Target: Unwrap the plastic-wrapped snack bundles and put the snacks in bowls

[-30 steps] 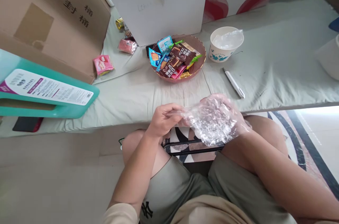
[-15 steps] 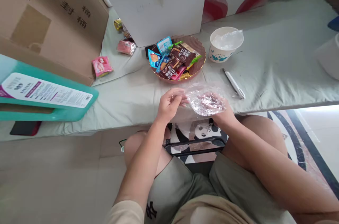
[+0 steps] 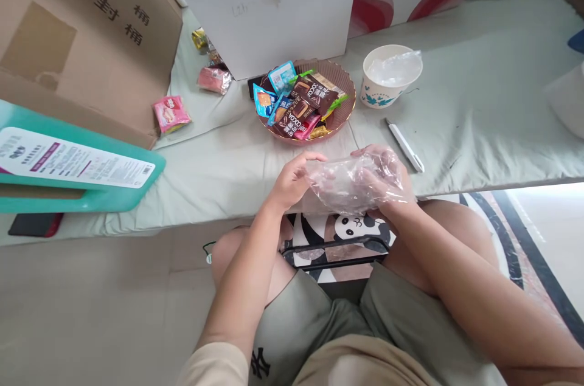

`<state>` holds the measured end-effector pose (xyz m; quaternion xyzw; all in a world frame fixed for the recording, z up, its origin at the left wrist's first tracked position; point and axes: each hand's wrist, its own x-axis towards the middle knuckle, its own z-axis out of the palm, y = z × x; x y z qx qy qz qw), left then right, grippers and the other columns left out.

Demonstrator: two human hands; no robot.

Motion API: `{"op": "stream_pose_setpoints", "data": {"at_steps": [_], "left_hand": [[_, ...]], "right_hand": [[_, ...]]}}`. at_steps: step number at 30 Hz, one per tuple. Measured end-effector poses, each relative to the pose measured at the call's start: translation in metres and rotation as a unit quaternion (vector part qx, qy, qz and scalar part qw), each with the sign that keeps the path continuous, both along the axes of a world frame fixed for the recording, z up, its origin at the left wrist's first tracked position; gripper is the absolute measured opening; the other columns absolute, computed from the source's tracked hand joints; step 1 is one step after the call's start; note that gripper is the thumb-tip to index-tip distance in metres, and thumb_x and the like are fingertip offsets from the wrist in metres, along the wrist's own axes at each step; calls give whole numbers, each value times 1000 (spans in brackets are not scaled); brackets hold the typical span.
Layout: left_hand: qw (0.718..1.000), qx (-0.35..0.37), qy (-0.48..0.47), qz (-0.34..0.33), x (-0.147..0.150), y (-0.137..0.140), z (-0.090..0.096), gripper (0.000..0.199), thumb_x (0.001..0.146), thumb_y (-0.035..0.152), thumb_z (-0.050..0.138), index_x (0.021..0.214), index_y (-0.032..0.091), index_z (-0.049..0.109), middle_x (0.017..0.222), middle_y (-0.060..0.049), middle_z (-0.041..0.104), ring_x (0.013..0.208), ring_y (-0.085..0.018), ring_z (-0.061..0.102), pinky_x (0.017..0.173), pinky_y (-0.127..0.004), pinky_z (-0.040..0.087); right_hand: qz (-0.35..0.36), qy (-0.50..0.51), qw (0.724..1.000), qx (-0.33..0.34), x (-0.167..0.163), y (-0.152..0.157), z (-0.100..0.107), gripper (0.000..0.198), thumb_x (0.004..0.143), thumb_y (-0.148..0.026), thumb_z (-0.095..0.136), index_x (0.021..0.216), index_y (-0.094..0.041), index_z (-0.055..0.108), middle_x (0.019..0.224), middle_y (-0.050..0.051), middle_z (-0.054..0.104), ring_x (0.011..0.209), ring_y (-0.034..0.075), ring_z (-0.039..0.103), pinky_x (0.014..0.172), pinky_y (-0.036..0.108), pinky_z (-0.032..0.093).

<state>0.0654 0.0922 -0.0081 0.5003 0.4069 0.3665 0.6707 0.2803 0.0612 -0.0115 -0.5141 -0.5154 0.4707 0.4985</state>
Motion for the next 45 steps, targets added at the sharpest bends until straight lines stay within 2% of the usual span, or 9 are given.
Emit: {"op": "stream_pose_setpoints", "data": {"at_steps": [5, 12, 18, 26, 30, 33, 36, 40, 45], "left_hand": [[997, -75, -35, 2, 0, -3, -2, 48, 77, 60, 72, 105, 21, 65, 72, -3, 74, 58, -20, 72, 48, -26, 52], [995, -33, -44, 84, -1, 1, -3, 22, 77, 39, 74, 88, 21, 68, 66, 3, 65, 52, -13, 63, 50, -25, 54], [994, -32, -17, 103, 1, 6, 2, 6, 74, 24, 64, 73, 18, 65, 74, 0, 68, 63, -11, 64, 57, -22, 54], [992, -82, -41, 85, -3, 8, 2, 32, 75, 43, 73, 90, 18, 61, 107, -6, 68, 86, -18, 72, 74, -32, 61], [995, -25, -17, 100, -2, 7, -1, 38, 66, 23, 78, 99, 19, 58, 121, -5, 60, 89, -16, 72, 70, -26, 59], [996, 3, -4, 94, 0, 7, -2, 35, 68, 16, 71, 99, 20, 56, 122, -4, 59, 86, -14, 72, 67, -23, 58], [996, 19, 2, 88, -1, 6, -2, 32, 69, 13, 65, 99, 21, 55, 122, -3, 59, 90, -14, 73, 70, -23, 58], [993, 10, -38, 107, -4, 5, 3, 49, 71, 14, 68, 114, 28, 48, 126, -2, 62, 91, -15, 74, 74, -25, 59], [991, -89, -94, 40, -5, -2, 10, 64, 67, 31, 85, 118, 26, 46, 121, -8, 72, 97, -22, 75, 80, -32, 60]], "right_hand": [[-28, 41, 998, 47, -1, 1, 4, 19, 74, -32, 74, 69, -22, 58, 106, 6, 67, 76, 16, 57, 58, 28, 43], [-45, 120, 992, -12, 4, 2, 2, 18, 73, -27, 69, 67, -21, 53, 108, 3, 61, 57, 7, 41, 51, 26, 35], [-72, 100, 992, -12, 3, 5, -1, 17, 72, -25, 70, 65, -21, 56, 112, 5, 60, 100, 21, 60, 66, 31, 45], [-77, -21, 996, 49, 5, 5, -7, 15, 71, -13, 57, 67, -23, 67, 126, 4, 59, 135, 27, 50, 108, 48, 41], [-80, 94, 992, -2, 7, 8, -15, 12, 81, -26, 58, 89, -25, 67, 143, 4, 48, 128, 27, 56, 100, 46, 50], [-55, 122, 990, -42, 6, 8, -14, 54, 77, -35, 73, 127, -34, 52, 151, 7, 42, 114, 25, 63, 87, 42, 56], [5, 97, 991, -89, 3, 6, -10, 88, 69, -34, 83, 143, -34, 34, 125, 8, 60, 91, 20, 67, 78, 37, 57], [11, 75, 992, -100, 0, 3, -5, 79, 78, -35, 75, 145, -30, 33, 78, -4, 58, 67, 16, 59, 65, 33, 51], [-20, 105, 993, -50, 0, 3, -4, 77, 78, -36, 74, 144, -35, 35, 81, -3, 56, 71, 18, 59, 70, 37, 51]]}}
